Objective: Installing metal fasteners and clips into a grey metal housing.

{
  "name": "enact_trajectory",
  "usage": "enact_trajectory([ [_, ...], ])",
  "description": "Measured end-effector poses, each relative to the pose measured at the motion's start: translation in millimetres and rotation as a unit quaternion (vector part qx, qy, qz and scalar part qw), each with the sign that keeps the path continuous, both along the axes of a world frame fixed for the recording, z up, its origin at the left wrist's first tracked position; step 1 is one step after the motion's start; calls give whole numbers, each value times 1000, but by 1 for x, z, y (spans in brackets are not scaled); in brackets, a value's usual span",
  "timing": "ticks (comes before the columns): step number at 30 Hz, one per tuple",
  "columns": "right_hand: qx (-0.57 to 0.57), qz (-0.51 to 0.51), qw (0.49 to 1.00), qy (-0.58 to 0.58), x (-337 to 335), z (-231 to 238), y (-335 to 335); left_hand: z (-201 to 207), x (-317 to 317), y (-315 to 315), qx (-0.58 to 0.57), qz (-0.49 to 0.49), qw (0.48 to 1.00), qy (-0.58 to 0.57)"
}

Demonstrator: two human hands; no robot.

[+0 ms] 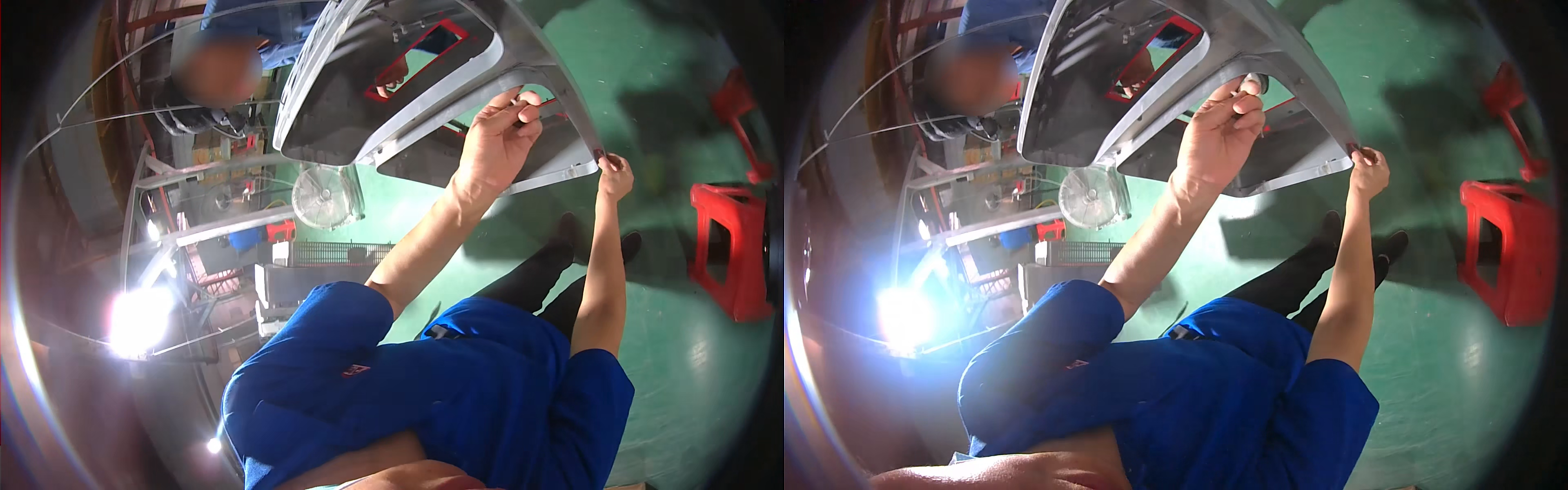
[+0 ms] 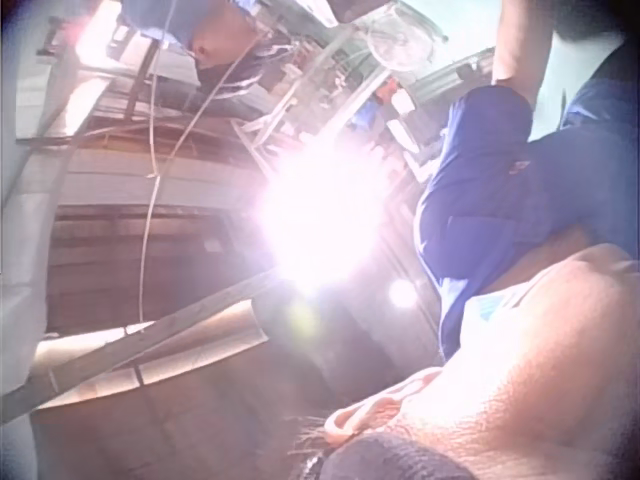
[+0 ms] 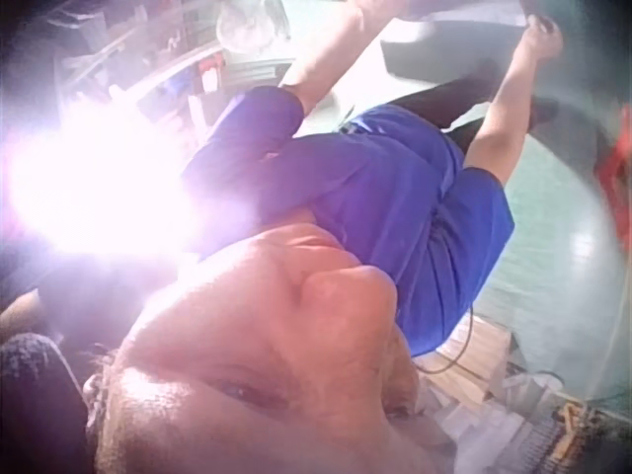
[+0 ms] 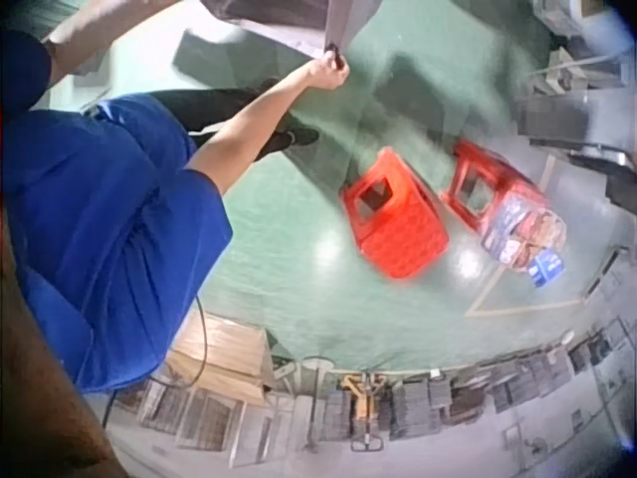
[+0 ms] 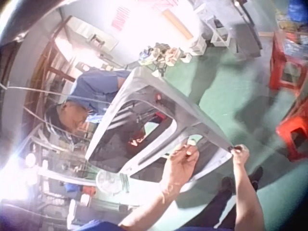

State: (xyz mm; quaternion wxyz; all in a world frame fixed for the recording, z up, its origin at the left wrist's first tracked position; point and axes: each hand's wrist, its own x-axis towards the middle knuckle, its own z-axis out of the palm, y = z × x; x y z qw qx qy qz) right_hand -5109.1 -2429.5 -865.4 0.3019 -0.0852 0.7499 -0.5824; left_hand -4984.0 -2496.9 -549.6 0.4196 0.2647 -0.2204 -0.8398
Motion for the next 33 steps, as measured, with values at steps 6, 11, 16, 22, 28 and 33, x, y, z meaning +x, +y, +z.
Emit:
enact_trajectory([
  [6, -92, -11, 995, 29, 7, 15, -5, -1, -2, -1, -19, 18, 999, -21],
  [11, -204, 29, 975, -83, -5, 1, -19, -2, 38, 14, -29, -37, 985, -169],
  [16, -194, 71, 969, -134, -24, -32, -35, -57, 85, 64, 33, -94, 982, -163],
  [22, -78, 162, 975, -131, -17, 19, -21, -78, 114, 108, 58, -56, 991, -103],
  [28, -41, 241, 942, -230, -30, 73, 28, -91, 88, 113, 69, 8, 994, -82],
  [33, -105, 340, 919, -166, 11, 203, 62, -82, 80, 116, 74, 5, 995, -71],
])
